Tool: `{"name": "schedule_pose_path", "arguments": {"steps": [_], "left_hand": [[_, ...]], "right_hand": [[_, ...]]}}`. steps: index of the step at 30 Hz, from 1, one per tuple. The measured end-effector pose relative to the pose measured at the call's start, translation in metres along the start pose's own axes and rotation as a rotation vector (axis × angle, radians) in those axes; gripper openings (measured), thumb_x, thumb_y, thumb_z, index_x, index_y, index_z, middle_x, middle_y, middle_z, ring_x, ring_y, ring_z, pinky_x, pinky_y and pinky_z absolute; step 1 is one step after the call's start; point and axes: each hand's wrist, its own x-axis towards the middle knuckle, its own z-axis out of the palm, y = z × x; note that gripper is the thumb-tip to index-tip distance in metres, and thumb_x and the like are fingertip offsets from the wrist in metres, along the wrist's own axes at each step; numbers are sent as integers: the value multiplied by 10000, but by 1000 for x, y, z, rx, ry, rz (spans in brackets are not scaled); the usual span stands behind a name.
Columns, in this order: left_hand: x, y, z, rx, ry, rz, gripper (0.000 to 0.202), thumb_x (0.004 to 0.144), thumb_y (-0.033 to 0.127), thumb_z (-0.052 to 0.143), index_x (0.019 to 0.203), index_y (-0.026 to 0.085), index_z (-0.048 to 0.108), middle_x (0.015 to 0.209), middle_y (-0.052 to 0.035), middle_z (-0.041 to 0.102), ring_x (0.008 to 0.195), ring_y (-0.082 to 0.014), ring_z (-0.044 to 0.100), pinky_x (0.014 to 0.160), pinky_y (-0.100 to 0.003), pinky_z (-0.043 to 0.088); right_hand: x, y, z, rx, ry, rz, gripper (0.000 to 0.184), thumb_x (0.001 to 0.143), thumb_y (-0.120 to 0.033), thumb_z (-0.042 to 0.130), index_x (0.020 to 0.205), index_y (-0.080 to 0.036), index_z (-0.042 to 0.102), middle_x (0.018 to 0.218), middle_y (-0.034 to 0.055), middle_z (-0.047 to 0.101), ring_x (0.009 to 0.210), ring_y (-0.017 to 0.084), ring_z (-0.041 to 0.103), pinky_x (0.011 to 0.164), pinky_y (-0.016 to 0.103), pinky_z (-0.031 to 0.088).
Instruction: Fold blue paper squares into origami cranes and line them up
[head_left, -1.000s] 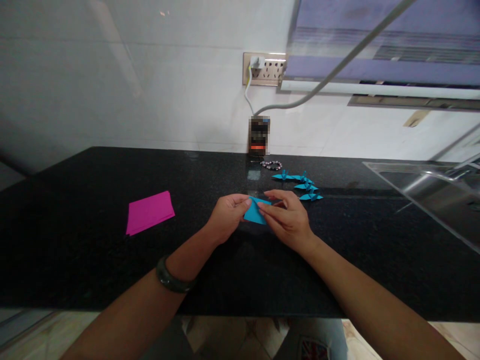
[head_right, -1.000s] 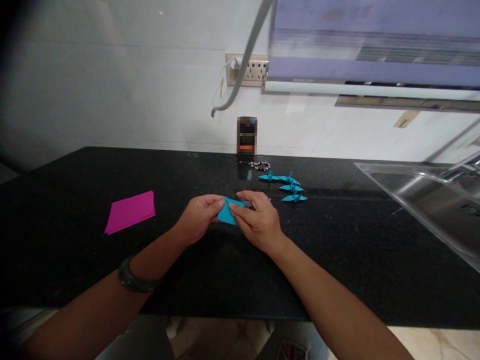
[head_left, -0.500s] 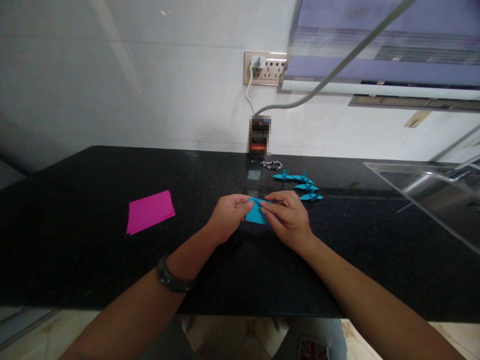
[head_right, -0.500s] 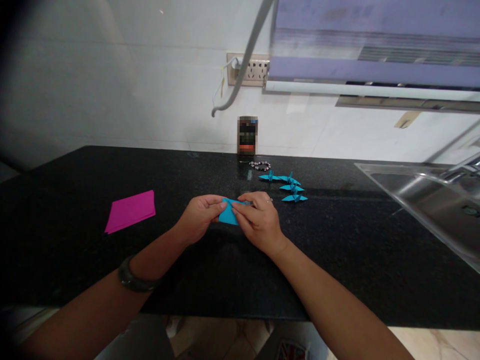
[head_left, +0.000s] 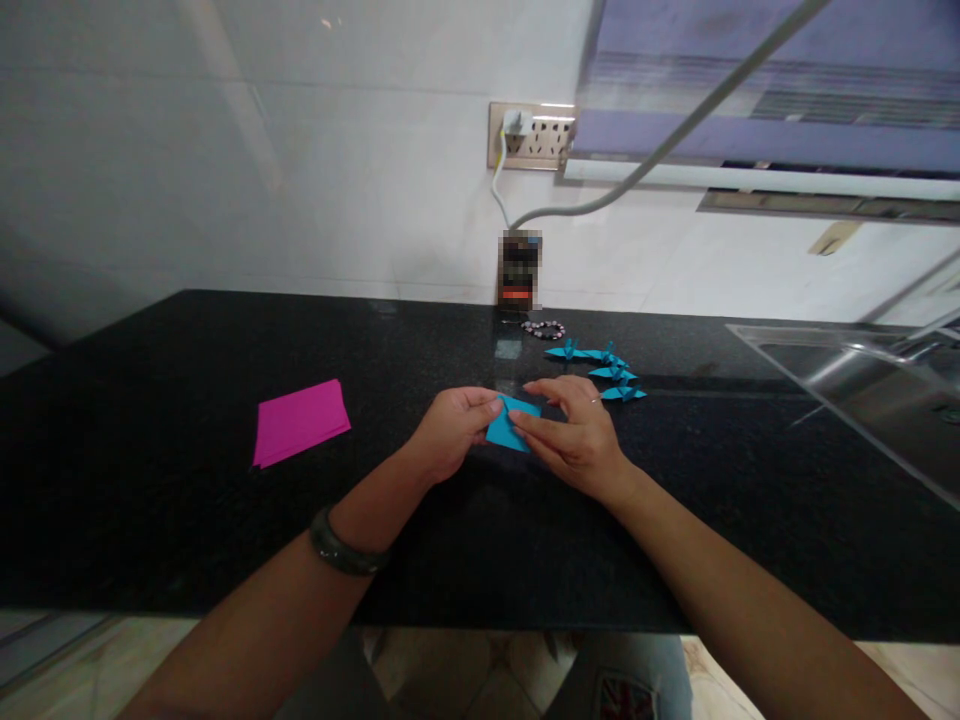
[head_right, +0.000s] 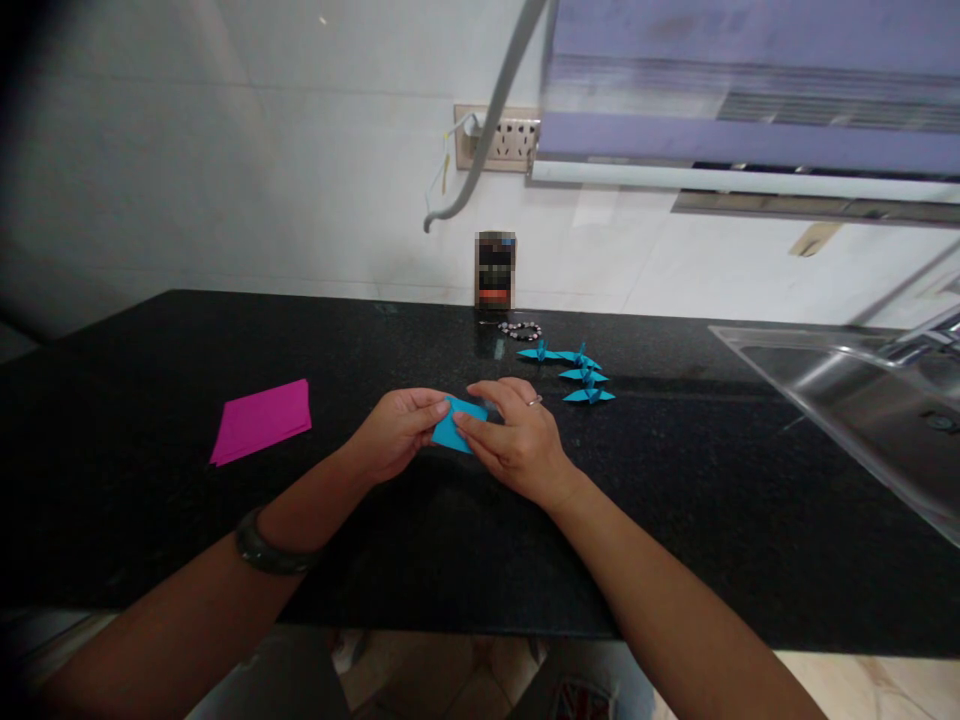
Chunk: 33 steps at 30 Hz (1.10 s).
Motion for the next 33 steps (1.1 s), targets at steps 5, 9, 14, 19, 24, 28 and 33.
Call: {"name": "schedule_pose_path", "arguments": {"steps": [5,9,14,19,24,28,33], "left_hand": [[-1,2,1,-16,-6,-21,263,650,266,665,849,96,636,607,-16,604,553,-110,565,598,-273,471],[-1,2,1,-26,-35,-42,252,661,254,658,846,85,632,619,-24,608,556,-108,568,613,-275,478],[-2,4,2,-63,-56,-73,218,672,230,648,832,84,628,609,-20,597,551,-104,567,612,-271,481],[-2,6,2,-132,-37,-123,141,673,175,623,780,83,619,597,-26,594,535,-105,563,571,-256,479],[-2,5,4,-147,-37,-109,166,696,263,617,703,97,611,597,-32,605,534,-109,561,561,-259,480],[-2,1,8,-91,-2,-71,211,638,279,683,714,89,632,598,-29,617,508,-87,541,528,-222,453],[-1,-2,8,-20,107,-40,223,612,267,702,726,83,650,605,-37,631,507,-89,538,508,-217,426]], "right_hand": [[0,2,-1,-23,-23,-41,232,741,-244,602,958,-317,640,1109,51,541,971,222,465,757,393,438],[2,2,-2,-21,-50,-53,210,746,-256,595,944,-304,648,1100,58,543,977,224,458,761,390,432],[4,0,-6,-26,-100,-58,206,757,-262,577,946,-295,652,1099,58,540,996,228,447,787,393,425],[5,-1,-7,-27,-112,-55,197,759,-265,572,934,-276,661,1100,66,532,999,230,438,796,387,424],[6,-2,-6,-26,-119,-49,195,766,-264,563,932,-256,665,1097,85,525,1000,237,432,778,385,424],[6,-3,-7,-17,-143,-35,205,776,-261,550,951,-265,657,1088,87,522,999,236,435,767,385,420],[6,-7,-2,163,-144,85,192,776,-297,547,928,-253,655,1049,73,533,983,220,460,812,392,397]]}}
